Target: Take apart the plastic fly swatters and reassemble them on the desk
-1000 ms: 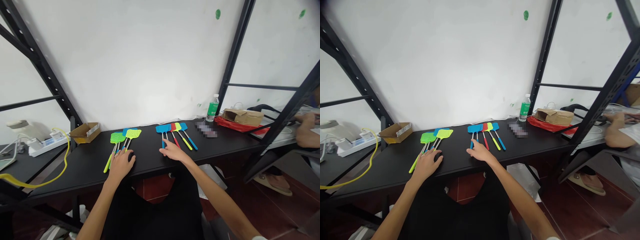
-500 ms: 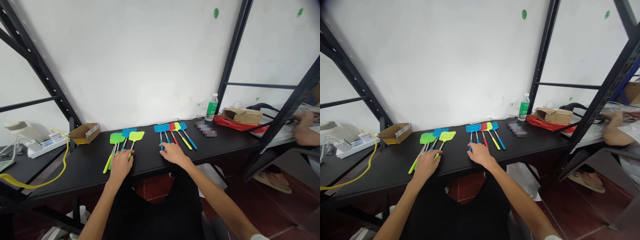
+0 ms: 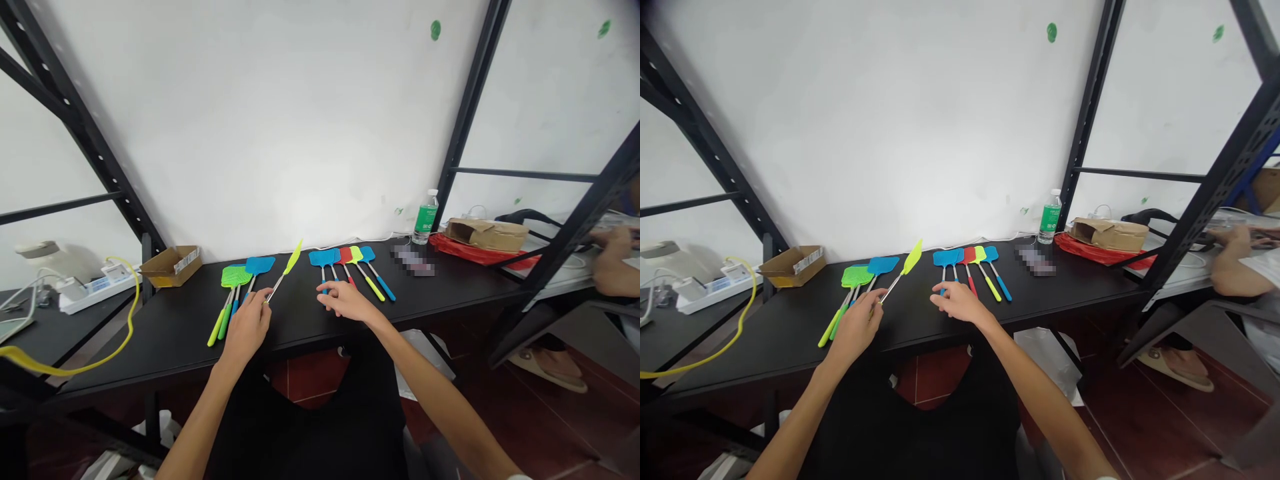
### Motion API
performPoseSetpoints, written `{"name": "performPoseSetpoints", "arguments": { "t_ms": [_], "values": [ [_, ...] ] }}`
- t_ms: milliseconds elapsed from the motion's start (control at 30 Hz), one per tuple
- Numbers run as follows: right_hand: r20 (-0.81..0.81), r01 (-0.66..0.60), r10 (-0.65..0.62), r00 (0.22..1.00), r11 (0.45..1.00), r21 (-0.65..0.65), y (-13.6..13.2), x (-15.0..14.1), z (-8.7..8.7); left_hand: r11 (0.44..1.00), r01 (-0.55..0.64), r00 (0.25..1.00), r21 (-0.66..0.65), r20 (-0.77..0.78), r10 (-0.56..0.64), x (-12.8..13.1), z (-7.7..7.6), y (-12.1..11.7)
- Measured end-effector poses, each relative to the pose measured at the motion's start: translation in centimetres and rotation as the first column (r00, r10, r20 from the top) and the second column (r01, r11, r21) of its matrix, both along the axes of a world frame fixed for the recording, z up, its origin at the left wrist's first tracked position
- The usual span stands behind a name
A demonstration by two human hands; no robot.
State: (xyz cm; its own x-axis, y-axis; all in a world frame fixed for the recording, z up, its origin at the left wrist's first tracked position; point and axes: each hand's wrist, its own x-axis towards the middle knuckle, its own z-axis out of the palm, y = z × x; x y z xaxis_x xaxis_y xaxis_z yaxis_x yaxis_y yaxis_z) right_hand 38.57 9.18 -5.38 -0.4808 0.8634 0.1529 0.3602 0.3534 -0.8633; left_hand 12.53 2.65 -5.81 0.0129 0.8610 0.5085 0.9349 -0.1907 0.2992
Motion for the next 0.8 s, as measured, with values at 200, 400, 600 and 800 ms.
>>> {"name": "performPoseSetpoints", "arguments": {
  "t_ms": [200,400,600,800],
  "values": [
    [-0.442,-0.177,0.047,0.896,0.950,-0.257,-0.5,-1.0,0.6,0.968,0.224,0.963,0.116,0.127,-0.239,3.0,2.2,-1.9],
    [-0.674,-0.168,-0.059,0.736,0.949,-0.266,-1.1,-1.8,0.7,0.947,0.311,0.948,0.081,0.038,-0.315,4.6,2.0,-2.7],
    [-0.544,0.059,-0.072,0.836,0.997,-0.041,-0.7,-2.0,-0.1,0.971,0.225,0.973,0.084,-0.074,-0.219,4.2,1.5,-2.4],
    [-0.502,0.143,-0.100,0.859,0.989,0.047,-0.3,-2.0,-0.3,0.979,0.201,0.970,0.043,-0.150,-0.193,4.4,1.6,-2.6]
  ]
}}
